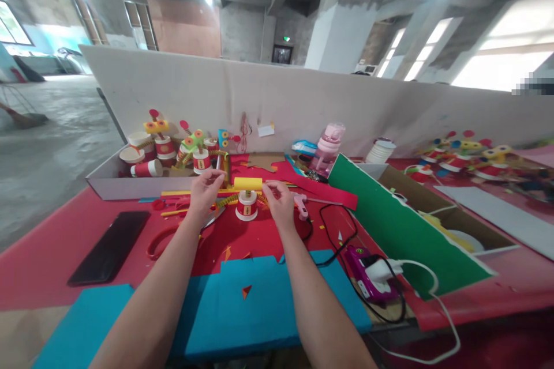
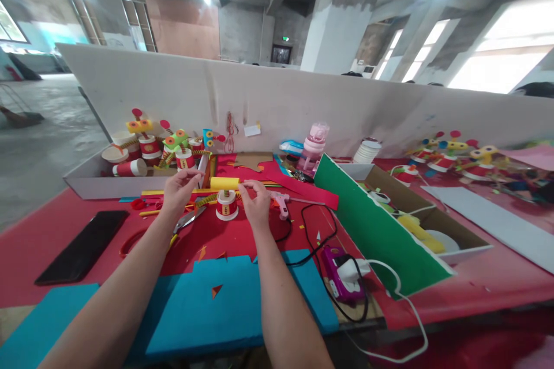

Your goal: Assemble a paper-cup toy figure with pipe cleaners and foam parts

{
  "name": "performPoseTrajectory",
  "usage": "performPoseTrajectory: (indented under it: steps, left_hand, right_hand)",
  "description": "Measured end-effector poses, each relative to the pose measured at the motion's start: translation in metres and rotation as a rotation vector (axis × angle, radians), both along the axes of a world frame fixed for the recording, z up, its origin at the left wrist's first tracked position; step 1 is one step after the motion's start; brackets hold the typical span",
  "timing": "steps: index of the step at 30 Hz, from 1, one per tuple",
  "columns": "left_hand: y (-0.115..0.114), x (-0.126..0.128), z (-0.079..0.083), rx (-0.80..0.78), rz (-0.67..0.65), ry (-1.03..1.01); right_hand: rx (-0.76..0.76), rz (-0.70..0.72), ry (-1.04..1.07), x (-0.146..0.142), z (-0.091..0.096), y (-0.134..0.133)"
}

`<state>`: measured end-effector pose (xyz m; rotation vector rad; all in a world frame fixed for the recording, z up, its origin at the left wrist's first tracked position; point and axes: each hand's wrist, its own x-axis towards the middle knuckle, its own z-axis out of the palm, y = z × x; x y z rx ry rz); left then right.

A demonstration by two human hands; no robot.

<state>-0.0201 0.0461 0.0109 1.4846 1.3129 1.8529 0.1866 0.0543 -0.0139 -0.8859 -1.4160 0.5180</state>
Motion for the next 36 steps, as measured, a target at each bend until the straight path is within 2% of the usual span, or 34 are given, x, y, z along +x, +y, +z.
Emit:
performPoseTrajectory:
  steps: [4,7,10,13,17,19,21,26,30,33,36]
  left_hand:
    - [-0.003,0.002,-0.001,0.008,-0.031,0.093]
    - [-0.010,0.005,0.005,0.128,-0.095,0.345]
    - [-0.017,0.013,0.012,0.197,-0.107,0.644]
    - [-0.019,0.022,0.014,0.186,-0.050,0.759]
    - [-0.015,0.023,0.009,0.165,0.071,0.638]
    - [-0.010,0.019,0.005,0.113,0.086,0.528]
    - [-0.006,0.016,-0.001,0.028,0.023,0.405]
    - [-0.002,0.015,-0.008,-0.125,-0.267,0.102]
    - [-0.003,0.017,-0.009,-0.148,-0.361,-0.065]
    - [-0.002,0.016,-0.012,-0.178,-0.404,-0.084]
    - [0.001,0.015,-0.019,-0.185,-0.412,0.008]
  right_hand:
    - [0.030,0.007,-0.102,-0.006,-0.006,0.001]
    - [0.025,0.035,-0.141,-0.009,-0.012,0.005]
    - [0.018,0.063,-0.179,-0.010,-0.015,0.008]
    - [-0.013,0.069,-0.197,-0.011,-0.015,0.008]
    - [-0.060,0.054,-0.174,-0.012,-0.016,0.010]
    - [-0.070,0.058,-0.157,-0.012,-0.018,0.012]
    - [-0.066,0.080,-0.146,-0.012,-0.020,0.014]
    - [-0.027,0.159,-0.126,-0.011,-0.023,0.017]
    - [-0.019,0.176,-0.120,-0.011,-0.024,0.018]
    - [-0.026,0.170,-0.126,-0.010,-0.024,0.018]
    - [-0.030,0.182,-0.137,-0.009,-0.022,0.015]
